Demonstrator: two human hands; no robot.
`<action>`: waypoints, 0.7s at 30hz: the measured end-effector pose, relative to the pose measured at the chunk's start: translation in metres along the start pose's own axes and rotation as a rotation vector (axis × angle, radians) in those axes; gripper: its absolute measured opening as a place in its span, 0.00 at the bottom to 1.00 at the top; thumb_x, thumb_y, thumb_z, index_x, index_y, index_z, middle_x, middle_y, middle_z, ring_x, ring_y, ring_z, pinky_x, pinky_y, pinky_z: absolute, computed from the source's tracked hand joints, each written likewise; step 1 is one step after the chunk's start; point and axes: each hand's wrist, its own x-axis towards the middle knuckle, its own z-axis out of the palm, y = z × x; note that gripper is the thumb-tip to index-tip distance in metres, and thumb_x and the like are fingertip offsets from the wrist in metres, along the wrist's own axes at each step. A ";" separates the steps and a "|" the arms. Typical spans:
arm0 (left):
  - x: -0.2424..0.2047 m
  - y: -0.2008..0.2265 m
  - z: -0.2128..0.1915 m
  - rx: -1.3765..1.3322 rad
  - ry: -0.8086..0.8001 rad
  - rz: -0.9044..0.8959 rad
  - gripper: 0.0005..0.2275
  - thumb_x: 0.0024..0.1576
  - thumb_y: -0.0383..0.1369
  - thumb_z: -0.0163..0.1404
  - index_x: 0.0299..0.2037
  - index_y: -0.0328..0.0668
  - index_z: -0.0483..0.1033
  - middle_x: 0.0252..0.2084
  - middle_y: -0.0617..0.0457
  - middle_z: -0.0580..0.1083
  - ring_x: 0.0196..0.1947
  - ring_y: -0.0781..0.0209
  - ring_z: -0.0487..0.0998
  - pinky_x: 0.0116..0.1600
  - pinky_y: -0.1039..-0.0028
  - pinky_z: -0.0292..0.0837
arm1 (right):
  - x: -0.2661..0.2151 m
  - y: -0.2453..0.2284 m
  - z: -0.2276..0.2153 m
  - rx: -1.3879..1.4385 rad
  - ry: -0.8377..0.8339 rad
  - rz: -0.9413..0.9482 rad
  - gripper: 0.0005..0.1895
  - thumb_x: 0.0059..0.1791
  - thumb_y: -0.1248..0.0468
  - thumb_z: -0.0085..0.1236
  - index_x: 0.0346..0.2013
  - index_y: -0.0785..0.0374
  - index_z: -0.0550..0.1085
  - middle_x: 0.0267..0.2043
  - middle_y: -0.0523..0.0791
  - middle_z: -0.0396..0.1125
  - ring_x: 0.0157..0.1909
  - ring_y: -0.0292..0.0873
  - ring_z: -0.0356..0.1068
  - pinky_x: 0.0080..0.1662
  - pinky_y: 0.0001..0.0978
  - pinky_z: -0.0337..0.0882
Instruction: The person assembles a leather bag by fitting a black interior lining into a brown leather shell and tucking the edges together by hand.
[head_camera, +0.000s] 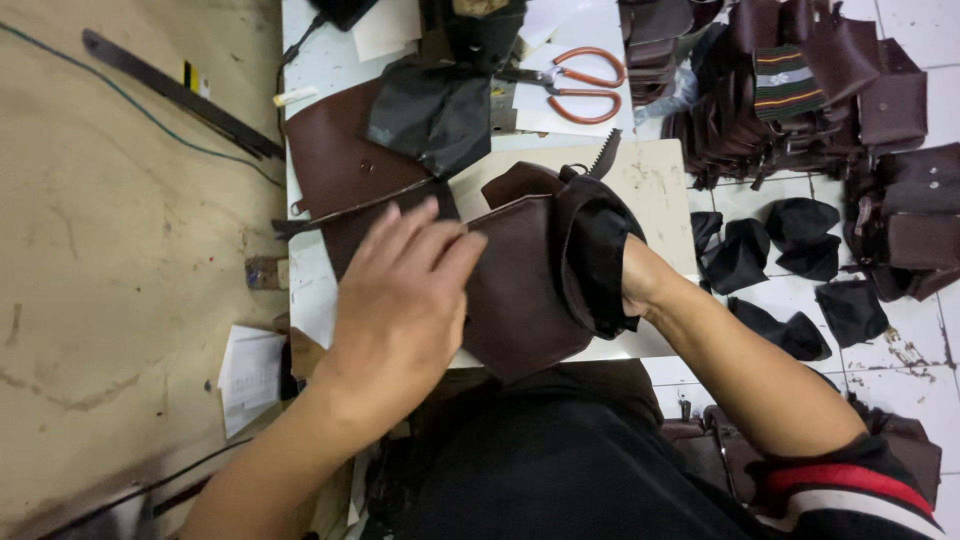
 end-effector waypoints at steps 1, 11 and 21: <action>0.005 0.001 0.006 -0.001 0.001 -0.008 0.19 0.51 0.22 0.50 0.55 0.40 0.74 0.53 0.46 0.75 0.63 0.39 0.70 0.70 0.47 0.59 | 0.001 -0.001 -0.001 0.000 -0.008 0.002 0.26 0.42 0.67 0.60 0.55 0.68 0.74 0.54 0.59 0.69 0.61 0.62 0.66 0.60 0.59 0.66; 0.058 0.017 0.052 -0.119 0.207 0.116 0.24 0.49 0.37 0.70 0.53 0.40 0.75 0.51 0.46 0.74 0.46 0.46 0.77 0.47 0.57 0.74 | 0.001 -0.004 -0.022 -0.043 -0.075 0.040 0.25 0.43 0.66 0.59 0.55 0.67 0.74 0.54 0.59 0.69 0.60 0.62 0.67 0.60 0.59 0.66; 0.087 0.020 0.073 -0.040 0.413 0.310 0.05 0.53 0.19 0.54 0.31 0.38 0.74 0.36 0.49 0.71 0.33 0.52 0.70 0.34 0.65 0.66 | -0.003 -0.004 -0.027 -0.056 -0.066 0.077 0.25 0.44 0.65 0.59 0.55 0.67 0.74 0.53 0.59 0.69 0.60 0.62 0.67 0.59 0.59 0.66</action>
